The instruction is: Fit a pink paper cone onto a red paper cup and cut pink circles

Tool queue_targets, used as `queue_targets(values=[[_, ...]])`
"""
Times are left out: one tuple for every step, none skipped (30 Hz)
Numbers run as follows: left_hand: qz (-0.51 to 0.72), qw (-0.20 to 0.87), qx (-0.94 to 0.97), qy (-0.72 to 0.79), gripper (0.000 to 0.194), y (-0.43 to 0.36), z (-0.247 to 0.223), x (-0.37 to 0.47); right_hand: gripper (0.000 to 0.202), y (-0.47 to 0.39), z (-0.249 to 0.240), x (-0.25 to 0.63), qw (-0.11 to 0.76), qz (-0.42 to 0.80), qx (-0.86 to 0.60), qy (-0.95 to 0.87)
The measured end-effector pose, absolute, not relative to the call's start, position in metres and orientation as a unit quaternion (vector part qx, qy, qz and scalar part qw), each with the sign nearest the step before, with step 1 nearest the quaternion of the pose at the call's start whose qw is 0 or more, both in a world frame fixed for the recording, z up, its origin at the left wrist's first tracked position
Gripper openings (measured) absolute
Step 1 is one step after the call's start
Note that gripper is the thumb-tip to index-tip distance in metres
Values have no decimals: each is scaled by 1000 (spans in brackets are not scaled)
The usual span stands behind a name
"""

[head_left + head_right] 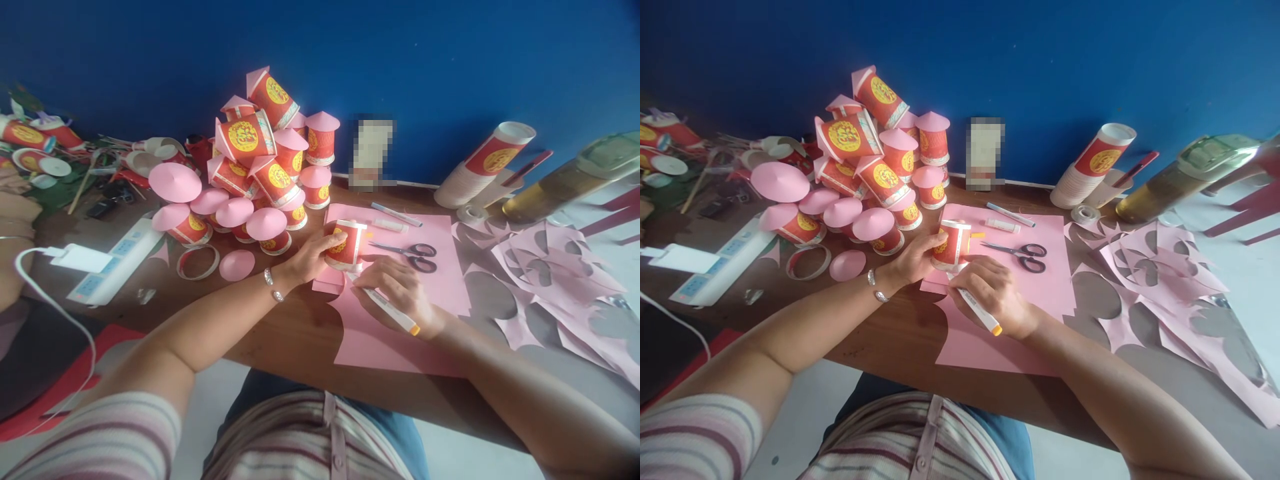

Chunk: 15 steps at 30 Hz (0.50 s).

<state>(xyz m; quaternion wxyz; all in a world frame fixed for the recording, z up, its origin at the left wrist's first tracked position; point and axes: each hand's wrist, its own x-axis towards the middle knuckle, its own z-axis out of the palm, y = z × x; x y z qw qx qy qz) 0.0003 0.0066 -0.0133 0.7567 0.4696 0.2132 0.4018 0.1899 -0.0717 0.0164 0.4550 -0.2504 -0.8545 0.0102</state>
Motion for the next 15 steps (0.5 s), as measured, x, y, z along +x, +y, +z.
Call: queue_targets(values=[[404,755,470,215,25,6,-13,0,18,-72,16,190,456,11,-250,-854],[404,751,474,218,26,6,-13,0,18,-72,16,190,455,12,-250,-854],[399,747,482,223,27,6,-13,0,18,-71,15,190,455,14,-251,-854],[393,743,491,227,29,5,-13,0,17,-71,15,189,456,15,-249,-854],[385,741,499,231,31,4,-12,0,17,-71,15,189,456,16,-247,-855],[377,741,504,235,33,3,-11,0,17,-71,15,189,454,18,-245,-856],[368,740,508,242,34,2,-10,0,16,-71,16,188,452,20,-243,-858],[361,740,510,249,36,2,-9,0,16,-70,16,188,450,22,-242,-859],[359,741,508,254,36,1,-8,0,16,-70,16,188,448,21,-241,-860],[360,741,505,258,37,0,-7,1,16,-70,17,187,446,21,-243,-861],[360,742,503,260,37,0,-7,1,15,-70,17,187,445,20,-246,-861],[364,740,502,260,37,0,-7,1,15,-71,17,187,445,20,-249,-860],[367,739,502,261,37,0,-6,1,15,-71,17,187,444,22,-252,-859],[370,736,503,263,36,-1,-6,2,15,-71,17,187,444,25,-255,-859],[372,732,505,266,36,-1,-6,2,15,-71,17,187,444,30,-257,-858]])
